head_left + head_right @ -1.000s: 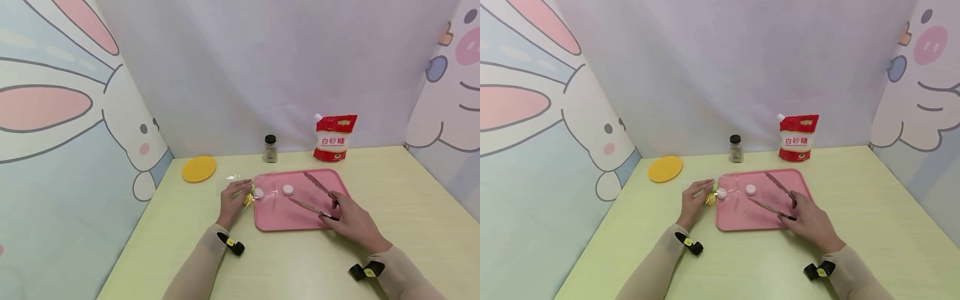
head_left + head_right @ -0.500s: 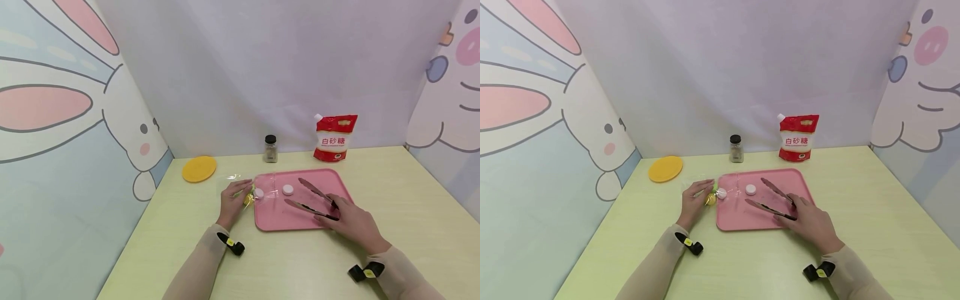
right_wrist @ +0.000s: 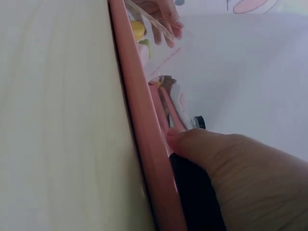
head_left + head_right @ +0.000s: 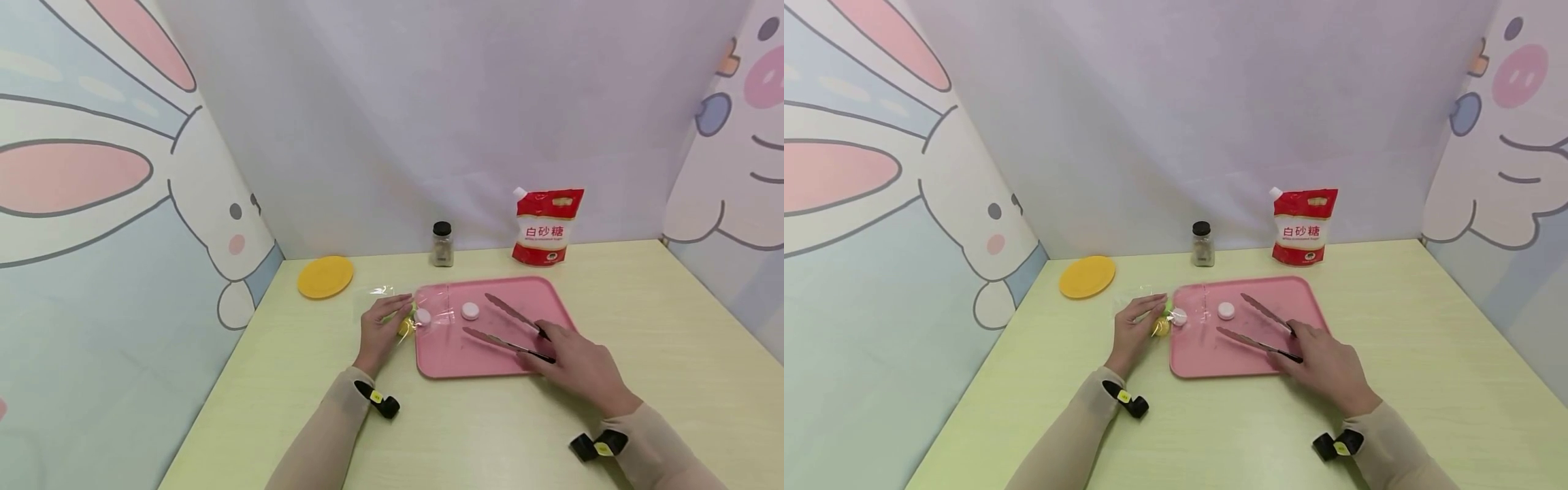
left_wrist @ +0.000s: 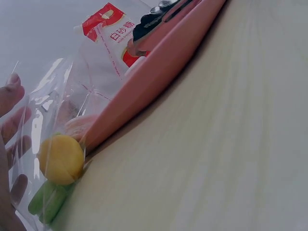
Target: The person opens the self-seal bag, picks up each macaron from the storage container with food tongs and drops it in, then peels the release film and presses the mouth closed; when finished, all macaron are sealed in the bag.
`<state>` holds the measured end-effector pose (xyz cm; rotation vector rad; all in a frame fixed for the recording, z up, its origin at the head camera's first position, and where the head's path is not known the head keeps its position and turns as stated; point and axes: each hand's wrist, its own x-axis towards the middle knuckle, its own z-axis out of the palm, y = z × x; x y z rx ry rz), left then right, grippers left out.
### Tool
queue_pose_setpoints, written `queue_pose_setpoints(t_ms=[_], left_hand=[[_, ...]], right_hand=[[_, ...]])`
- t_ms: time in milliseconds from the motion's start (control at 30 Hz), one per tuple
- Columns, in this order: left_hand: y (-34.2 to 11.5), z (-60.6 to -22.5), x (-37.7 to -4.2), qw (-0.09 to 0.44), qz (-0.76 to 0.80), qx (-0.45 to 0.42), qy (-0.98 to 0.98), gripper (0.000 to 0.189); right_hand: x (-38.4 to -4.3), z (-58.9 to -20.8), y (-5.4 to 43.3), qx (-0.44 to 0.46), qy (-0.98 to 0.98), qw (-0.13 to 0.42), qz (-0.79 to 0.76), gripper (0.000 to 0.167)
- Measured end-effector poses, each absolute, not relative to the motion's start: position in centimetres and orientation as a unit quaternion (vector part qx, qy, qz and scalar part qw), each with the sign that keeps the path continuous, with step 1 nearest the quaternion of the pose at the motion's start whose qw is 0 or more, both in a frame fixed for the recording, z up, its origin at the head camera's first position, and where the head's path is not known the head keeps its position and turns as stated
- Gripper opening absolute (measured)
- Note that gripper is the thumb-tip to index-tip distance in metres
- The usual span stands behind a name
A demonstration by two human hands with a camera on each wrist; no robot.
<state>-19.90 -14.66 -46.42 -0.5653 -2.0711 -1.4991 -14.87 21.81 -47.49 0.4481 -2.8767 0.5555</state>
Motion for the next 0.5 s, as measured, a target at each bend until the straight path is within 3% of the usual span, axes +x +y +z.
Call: queue_pose_setpoints(t_ms=[333,500], left_hand=[[-14.83,-46.40,-19.98,0.262,-0.552,-0.224,-0.759,0.018],[-14.83,-46.50,-20.00,0.257,-0.554,-0.221,-0.760,0.017]], right_hand=[[-14.52,-46.94,21.76,0.128,-0.976,0.065,0.164,0.067],[-14.46,-47.15,21.63,0.144,-0.971,0.086,0.170,0.054]])
